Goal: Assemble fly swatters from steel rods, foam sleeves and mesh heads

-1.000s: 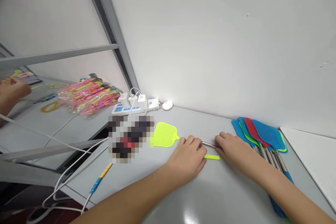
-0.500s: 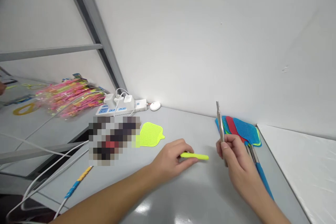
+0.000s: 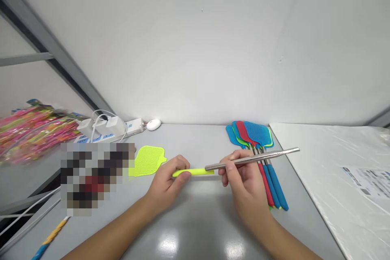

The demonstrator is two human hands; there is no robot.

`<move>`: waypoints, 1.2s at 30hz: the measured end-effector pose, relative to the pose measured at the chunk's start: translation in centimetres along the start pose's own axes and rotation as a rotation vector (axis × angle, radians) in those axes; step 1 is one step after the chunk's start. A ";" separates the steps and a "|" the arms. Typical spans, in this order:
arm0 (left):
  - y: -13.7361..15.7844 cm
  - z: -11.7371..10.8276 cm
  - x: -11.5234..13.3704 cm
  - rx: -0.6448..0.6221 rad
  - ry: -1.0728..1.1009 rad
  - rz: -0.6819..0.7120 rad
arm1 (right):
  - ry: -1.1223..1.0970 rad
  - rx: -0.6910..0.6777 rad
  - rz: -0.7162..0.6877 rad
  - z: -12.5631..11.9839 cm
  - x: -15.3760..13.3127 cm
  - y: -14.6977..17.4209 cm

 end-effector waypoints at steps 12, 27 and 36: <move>0.0 -0.2 -1.9 0.011 0.124 -0.128 | -0.087 0.099 -0.041 -1.1 -1.1 -0.6; -0.1 0.5 -2.6 -0.032 0.092 -0.241 | 0.111 -0.241 -0.417 0.5 -3.6 0.4; 0.9 3.4 0.8 -0.262 -0.206 0.054 | 0.237 -0.557 -0.260 2.8 -2.0 0.7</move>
Point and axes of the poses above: each hand's wrist, its own y-axis away from the middle knuckle, its own z-axis out of the palm, x = y × z, the point moved 8 cm from there along -y, towards the middle knuckle, and after that the axes turned 13 degrees about -z, right-handed, at the moved point
